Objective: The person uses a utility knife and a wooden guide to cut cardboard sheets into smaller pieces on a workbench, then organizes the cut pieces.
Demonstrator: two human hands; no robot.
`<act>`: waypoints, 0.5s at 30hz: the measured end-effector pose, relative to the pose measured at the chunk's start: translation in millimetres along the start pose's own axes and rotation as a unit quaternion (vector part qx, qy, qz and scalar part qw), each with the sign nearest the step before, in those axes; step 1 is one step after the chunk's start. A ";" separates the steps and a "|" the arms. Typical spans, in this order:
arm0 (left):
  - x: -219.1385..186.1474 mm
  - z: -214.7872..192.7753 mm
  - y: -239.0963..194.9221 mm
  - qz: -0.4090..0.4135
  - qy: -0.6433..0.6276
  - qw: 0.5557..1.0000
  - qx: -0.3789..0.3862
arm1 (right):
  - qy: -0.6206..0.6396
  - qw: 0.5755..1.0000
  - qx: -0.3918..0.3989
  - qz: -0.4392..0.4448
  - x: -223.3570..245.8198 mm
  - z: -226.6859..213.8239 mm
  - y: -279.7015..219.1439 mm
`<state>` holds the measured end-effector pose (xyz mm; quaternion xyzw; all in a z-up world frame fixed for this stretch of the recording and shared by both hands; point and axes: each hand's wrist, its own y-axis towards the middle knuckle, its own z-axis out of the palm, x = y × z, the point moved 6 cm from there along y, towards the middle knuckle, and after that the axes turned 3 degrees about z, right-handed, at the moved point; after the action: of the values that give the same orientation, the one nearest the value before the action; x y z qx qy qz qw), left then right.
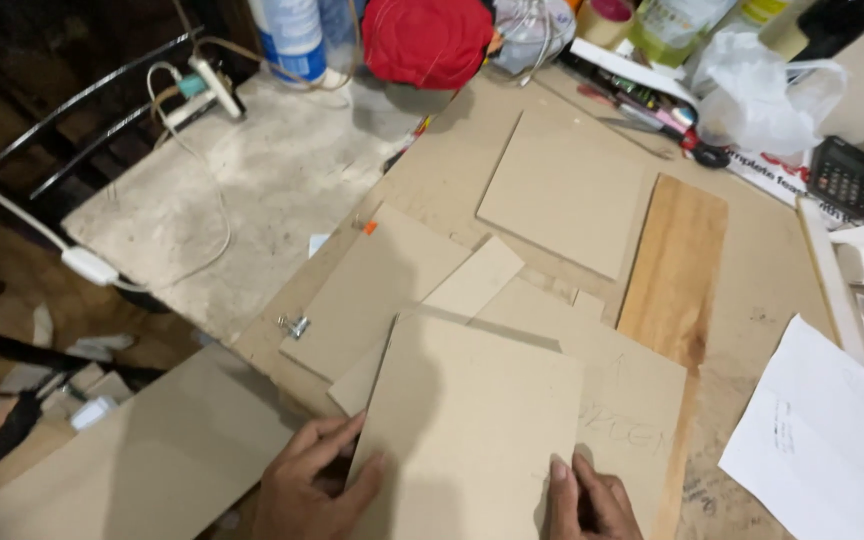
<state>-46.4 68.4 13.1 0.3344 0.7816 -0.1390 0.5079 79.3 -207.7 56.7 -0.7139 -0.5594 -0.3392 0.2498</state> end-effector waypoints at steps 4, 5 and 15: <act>-26.8 -8.4 1.5 0.137 0.025 0.989 0.047 | 0.020 0.995 0.025 -0.098 10.4 -4.4 -2.7; -33.7 -13.4 0.2 0.118 0.028 0.991 0.060 | 0.004 0.996 0.036 -0.085 5.9 -4.4 -3.5; -37.7 -15.1 0.4 0.010 -0.080 0.988 0.132 | 0.111 0.985 0.063 -0.115 -7.8 -1.2 -2.1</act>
<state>-46.9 62.8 53.3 0.3938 0.7099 -0.2619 0.5218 75.9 -213.0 51.4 -0.5855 -0.6271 -0.4067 0.3139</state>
